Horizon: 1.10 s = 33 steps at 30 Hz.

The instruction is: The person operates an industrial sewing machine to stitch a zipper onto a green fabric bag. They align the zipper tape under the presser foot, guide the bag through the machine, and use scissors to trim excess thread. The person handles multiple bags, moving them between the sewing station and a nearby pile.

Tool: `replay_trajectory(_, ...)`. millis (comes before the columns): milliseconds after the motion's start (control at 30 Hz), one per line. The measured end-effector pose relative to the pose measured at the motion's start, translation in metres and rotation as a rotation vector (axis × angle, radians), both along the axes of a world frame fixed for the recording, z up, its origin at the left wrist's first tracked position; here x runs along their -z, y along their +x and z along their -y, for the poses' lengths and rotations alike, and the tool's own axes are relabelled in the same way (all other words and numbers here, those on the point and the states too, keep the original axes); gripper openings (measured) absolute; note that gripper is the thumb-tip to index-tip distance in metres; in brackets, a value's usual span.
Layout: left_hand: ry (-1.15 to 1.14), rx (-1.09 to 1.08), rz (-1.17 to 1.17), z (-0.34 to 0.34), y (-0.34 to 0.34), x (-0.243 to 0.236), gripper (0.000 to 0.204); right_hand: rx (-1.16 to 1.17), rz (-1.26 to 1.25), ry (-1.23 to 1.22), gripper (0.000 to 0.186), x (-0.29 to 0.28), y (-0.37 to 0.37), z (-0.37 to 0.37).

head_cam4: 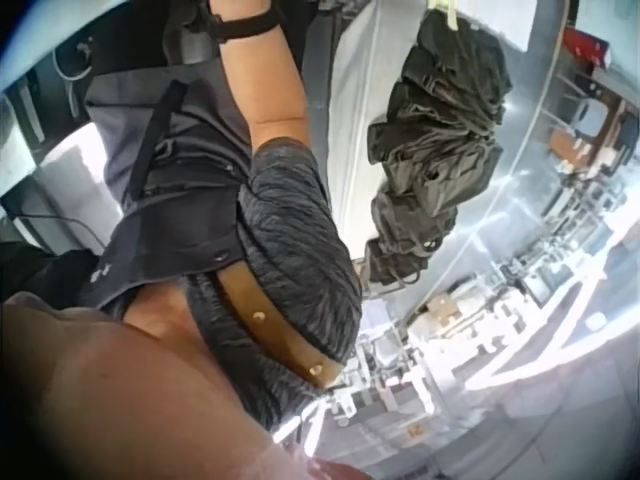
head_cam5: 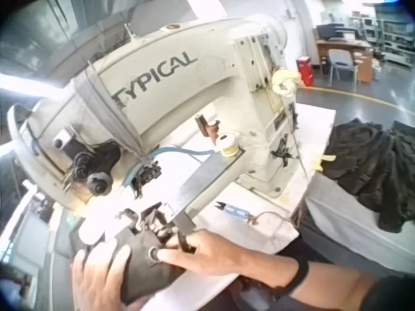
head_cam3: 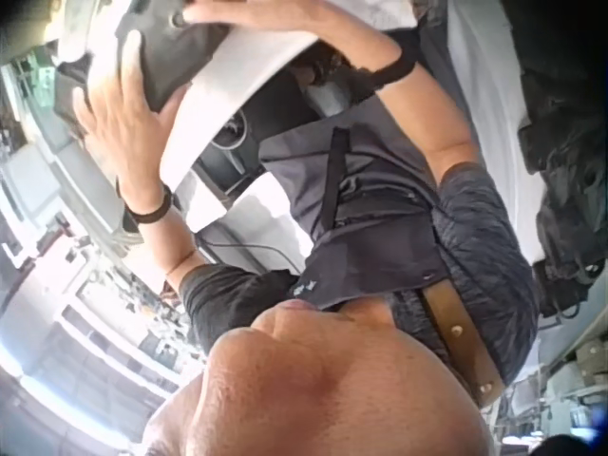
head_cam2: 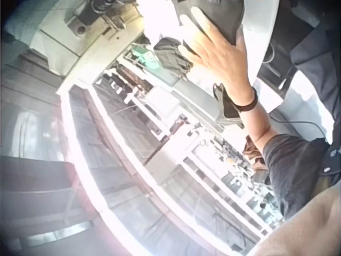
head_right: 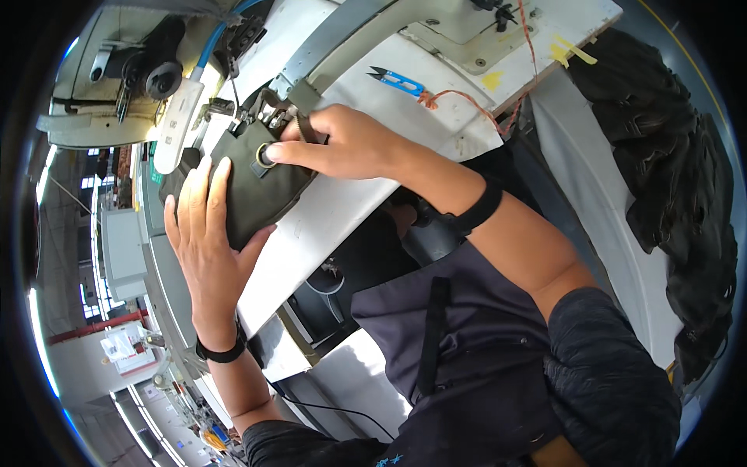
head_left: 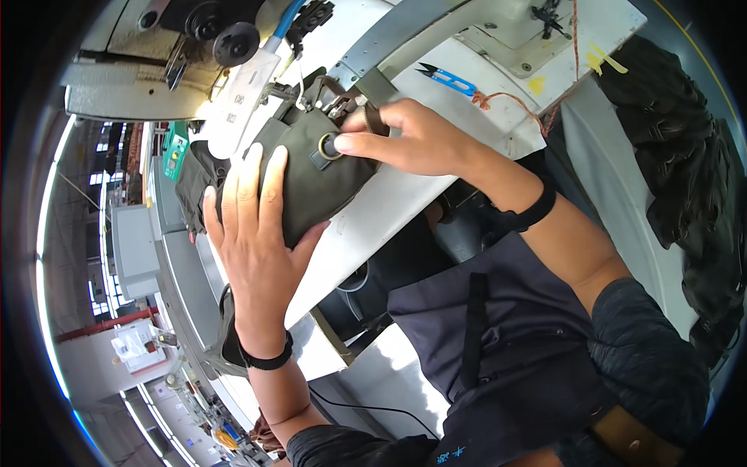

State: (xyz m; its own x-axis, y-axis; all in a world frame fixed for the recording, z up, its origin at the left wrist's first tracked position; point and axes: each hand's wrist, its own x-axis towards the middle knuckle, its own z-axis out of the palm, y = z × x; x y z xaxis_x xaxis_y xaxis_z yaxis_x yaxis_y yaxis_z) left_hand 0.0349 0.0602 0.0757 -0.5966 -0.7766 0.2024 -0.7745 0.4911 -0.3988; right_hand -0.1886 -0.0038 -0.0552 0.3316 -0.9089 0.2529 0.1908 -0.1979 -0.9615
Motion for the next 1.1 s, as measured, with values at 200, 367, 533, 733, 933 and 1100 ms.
replay_trajectory(200, 0.033, 0.027, -0.13, -0.004, -0.012, 0.018, 0.101, -0.086, 0.138, 0.068, 0.029, 0.014, 0.006, -0.001)
replay_trajectory(367, 0.092, -0.037, -0.274, 0.012, -0.018, 0.047, 0.115, -0.078, 0.231, 0.148, 0.033, 0.005, 0.012, -0.008)
replay_trajectory(533, 0.1, -0.062, -0.382, 0.012, -0.031, 0.069, 0.115, 0.038, 0.197, 0.057, 0.02, -0.014, 0.01, -0.014)
replay_trajectory(733, 0.139, -0.03, -0.469, 0.016, -0.03, 0.056, 0.097, 0.123, 0.225, 0.159, 0.033, -0.032, 0.013, -0.007)
replay_trajectory(933, 0.133, -0.033, -0.432, 0.019, -0.03, 0.051, 0.09, 0.252, 0.142, 0.091, 0.036, -0.052, 0.024, 0.007)
replay_trajectory(1100, 0.075, -0.026, -0.384, 0.023, -0.024, 0.054, 0.089, 0.372, -0.015, 0.089, 0.042, -0.034, 0.036, 0.014)
